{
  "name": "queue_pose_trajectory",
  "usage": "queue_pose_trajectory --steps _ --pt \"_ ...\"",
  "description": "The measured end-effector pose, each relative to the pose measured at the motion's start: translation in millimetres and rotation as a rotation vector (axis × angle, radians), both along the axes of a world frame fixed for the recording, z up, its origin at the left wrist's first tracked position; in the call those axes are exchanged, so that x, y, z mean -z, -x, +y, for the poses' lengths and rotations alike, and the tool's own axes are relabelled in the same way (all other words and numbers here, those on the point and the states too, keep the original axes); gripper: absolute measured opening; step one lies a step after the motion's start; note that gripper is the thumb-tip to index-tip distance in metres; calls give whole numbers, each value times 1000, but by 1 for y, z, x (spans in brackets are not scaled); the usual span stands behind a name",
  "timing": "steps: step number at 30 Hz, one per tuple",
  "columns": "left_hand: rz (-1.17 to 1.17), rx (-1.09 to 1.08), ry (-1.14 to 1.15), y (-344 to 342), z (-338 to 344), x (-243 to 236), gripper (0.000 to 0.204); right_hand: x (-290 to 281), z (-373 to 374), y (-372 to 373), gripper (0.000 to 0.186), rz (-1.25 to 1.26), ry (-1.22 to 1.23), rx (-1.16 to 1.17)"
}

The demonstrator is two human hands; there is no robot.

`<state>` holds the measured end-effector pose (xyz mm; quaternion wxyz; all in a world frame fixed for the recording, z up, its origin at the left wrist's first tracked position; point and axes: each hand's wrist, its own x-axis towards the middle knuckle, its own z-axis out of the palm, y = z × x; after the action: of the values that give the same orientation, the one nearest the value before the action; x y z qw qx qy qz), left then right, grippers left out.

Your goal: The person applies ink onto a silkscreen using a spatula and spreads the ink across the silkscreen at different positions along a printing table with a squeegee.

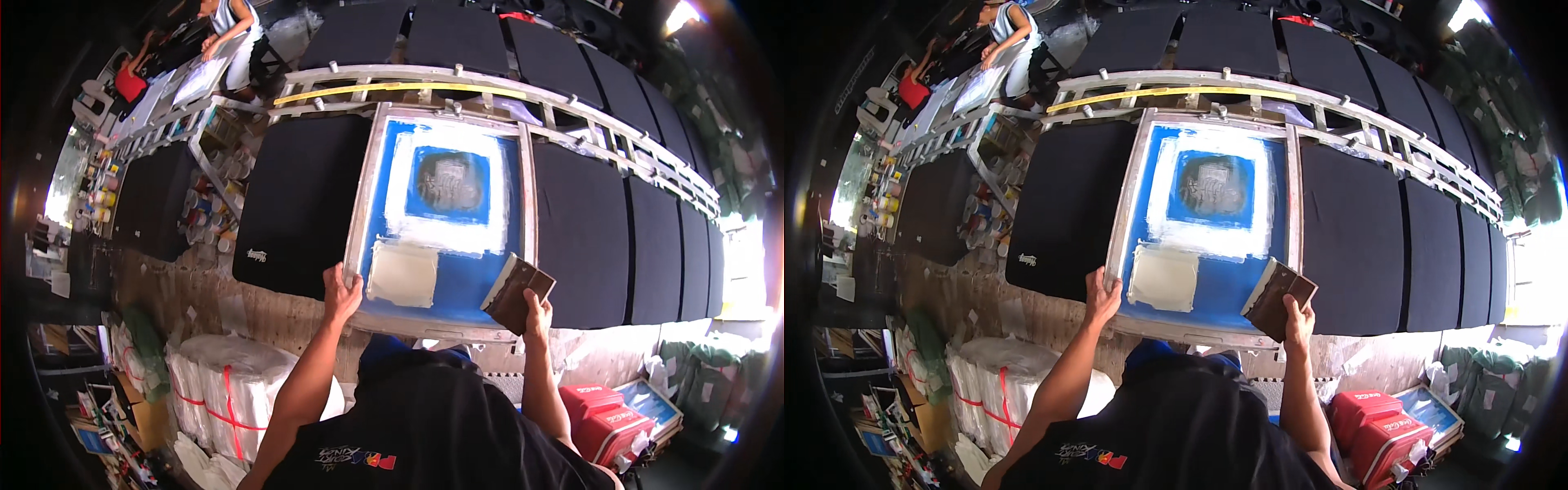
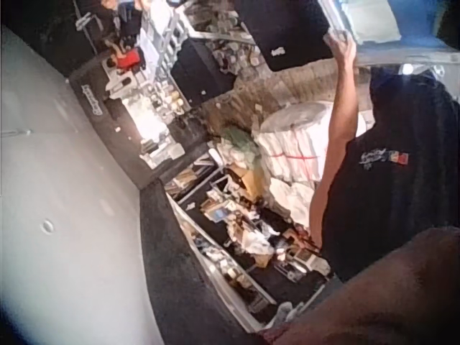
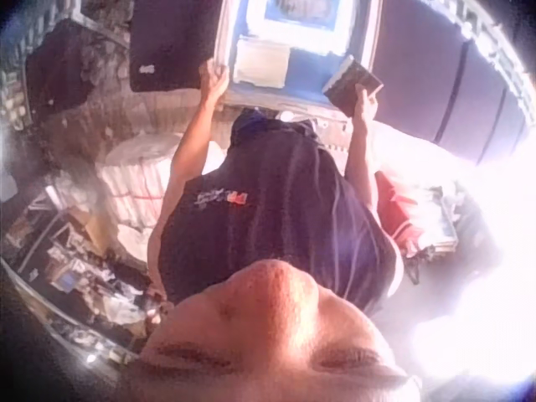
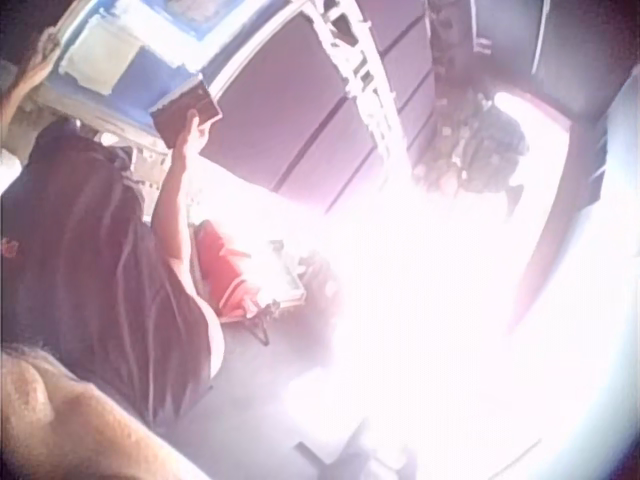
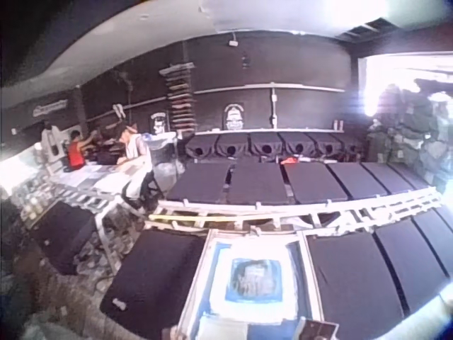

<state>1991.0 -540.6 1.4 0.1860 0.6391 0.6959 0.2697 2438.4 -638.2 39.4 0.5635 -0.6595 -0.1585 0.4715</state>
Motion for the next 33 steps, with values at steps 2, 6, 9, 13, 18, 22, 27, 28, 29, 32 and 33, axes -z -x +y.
queue_pose_trajectory --steps 2,6,9,13,18,22,27,28,29,32,33 --pt "-35 -37 36 4 -1 6 57 3 1 -2 33 27 7 14" --pt "99 34 236 -1 13 0 74 20 10 -5 35 10 24 79" --pt "-14 25 311 12 6 1 86 25 12 -8 38 65 13 91" --pt "65 258 187 16 -27 -14 108 15 7 -10 39 28 -61 111" --pt "323 405 340 15 -50 -49 133 -49 13 57 37 320 -66 -60" --pt "312 462 296 14 -40 -42 143 -45 34 113 35 35 -74 -379" --pt "322 462 327 21 -38 -44 144 -69 103 211 30 -1080 -30 -948" --pt "317 466 330 22 -38 -46 144 -53 116 219 30 -1217 -120 -1030" --pt "297 481 330 20 -36 -49 142 -39 126 223 31 -1330 -169 -999" --pt "277 496 319 21 -34 -49 139 -14 137 237 32 -1477 -178 -957" --pt "275 504 310 21 -35 -49 139 -11 126 239 32 -1502 -191 -912"
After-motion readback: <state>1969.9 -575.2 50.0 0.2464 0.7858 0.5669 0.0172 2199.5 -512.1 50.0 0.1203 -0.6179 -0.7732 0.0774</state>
